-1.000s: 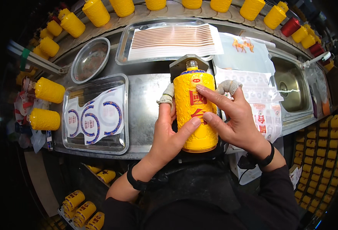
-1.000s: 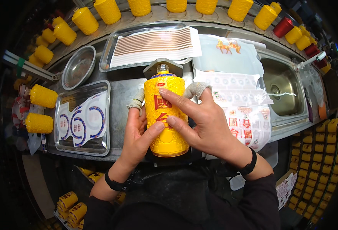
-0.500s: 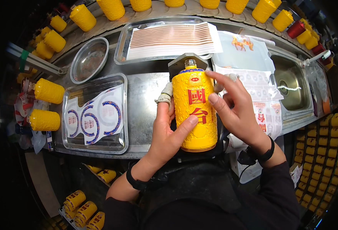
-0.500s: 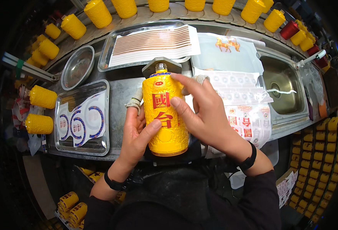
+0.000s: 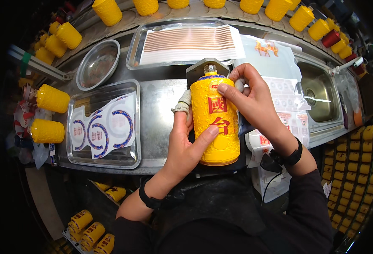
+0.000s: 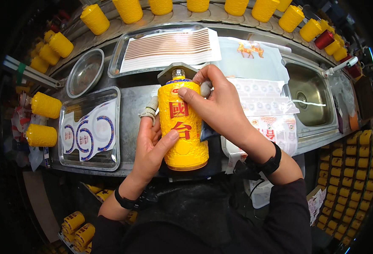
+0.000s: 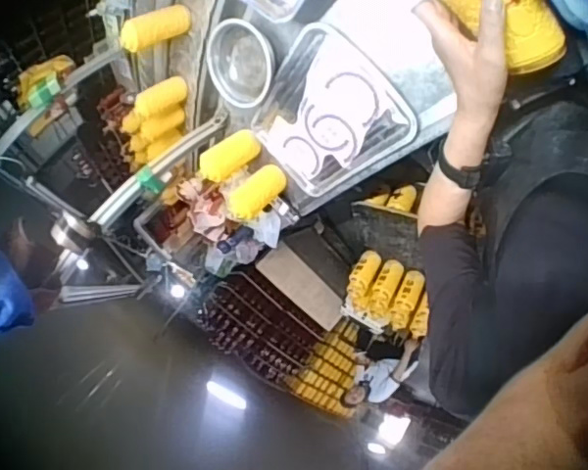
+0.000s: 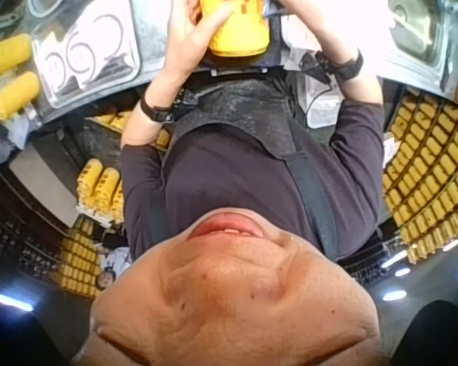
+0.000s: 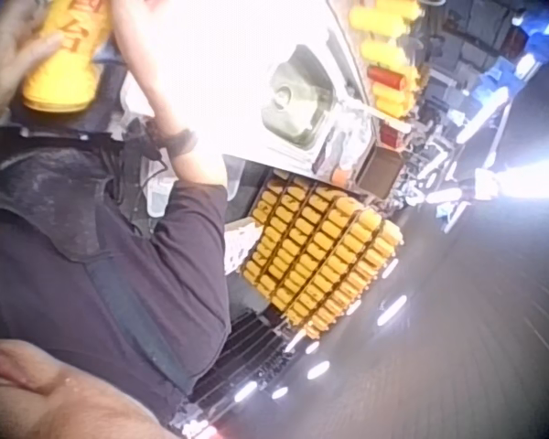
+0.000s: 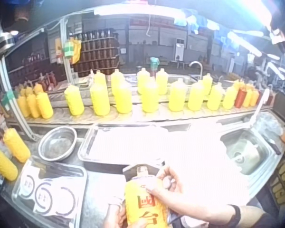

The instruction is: Applying labels and smoothing them onto yellow bottles on an assembly line.

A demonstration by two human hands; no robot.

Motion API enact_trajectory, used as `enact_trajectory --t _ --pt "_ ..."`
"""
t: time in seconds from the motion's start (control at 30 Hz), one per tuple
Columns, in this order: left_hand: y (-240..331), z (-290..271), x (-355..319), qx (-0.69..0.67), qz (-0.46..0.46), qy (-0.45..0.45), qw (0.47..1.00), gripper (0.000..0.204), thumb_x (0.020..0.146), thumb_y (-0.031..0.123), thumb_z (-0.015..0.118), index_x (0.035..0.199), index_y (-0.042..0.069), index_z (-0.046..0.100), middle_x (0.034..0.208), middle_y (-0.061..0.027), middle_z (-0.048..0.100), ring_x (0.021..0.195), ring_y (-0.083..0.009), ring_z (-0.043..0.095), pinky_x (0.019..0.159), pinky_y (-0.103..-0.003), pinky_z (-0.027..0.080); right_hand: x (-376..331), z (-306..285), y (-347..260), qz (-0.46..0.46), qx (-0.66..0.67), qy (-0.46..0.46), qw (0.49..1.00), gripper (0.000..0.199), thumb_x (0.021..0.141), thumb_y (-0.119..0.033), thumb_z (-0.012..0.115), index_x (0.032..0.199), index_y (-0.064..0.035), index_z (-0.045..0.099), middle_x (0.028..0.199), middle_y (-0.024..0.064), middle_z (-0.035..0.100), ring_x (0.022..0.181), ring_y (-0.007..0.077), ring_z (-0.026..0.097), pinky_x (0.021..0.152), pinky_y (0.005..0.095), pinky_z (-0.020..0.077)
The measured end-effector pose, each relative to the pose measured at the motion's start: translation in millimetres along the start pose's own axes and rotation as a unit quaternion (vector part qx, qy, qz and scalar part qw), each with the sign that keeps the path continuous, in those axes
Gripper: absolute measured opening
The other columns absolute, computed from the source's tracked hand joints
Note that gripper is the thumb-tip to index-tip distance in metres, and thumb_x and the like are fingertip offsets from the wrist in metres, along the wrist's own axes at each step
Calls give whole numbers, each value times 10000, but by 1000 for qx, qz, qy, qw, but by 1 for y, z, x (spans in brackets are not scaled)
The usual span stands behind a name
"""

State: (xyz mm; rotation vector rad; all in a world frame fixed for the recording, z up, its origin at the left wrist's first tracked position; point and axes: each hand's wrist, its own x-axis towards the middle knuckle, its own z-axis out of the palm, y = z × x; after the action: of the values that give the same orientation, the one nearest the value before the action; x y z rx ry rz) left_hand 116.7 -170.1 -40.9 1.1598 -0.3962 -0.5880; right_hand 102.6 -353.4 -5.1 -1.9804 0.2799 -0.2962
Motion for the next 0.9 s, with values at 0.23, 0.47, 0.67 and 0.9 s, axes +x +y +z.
enact_trajectory --t 0.23,0.47,0.67,0.9 --pt "-2 -1 1 1 2 -2 1000 715 881 141 633 1412 -44 191 1338 -180 435 1220 -222 478 1030 -353 386 -1 1 -1 3 -7 5 1000 339 806 -270 721 902 -16 518 768 43 556 653 77 489 564 242 424" --pt "4 -5 8 -16 -3 10 1000 660 892 138 620 1381 -57 223 1346 -200 430 1248 -233 458 1037 -357 378 0 1 10 -5 126 -5 992 272 866 -196 654 1009 -4 526 926 48 563 701 50 519 591 210 447" --pt "18 -8 27 -78 -20 24 996 517 902 97 607 1293 -55 304 1290 -202 479 1205 -213 501 1008 -326 417 -10 -2 12 33 133 -13 990 289 882 -155 631 1085 11 511 1015 71 568 730 52 565 614 193 466" --pt "13 -1 34 -73 -50 59 994 550 889 105 647 1295 -47 310 1237 -182 519 1119 -192 562 931 -302 487 -14 4 8 31 171 -19 985 358 848 -118 676 1126 0 482 998 85 570 739 48 594 583 173 470"
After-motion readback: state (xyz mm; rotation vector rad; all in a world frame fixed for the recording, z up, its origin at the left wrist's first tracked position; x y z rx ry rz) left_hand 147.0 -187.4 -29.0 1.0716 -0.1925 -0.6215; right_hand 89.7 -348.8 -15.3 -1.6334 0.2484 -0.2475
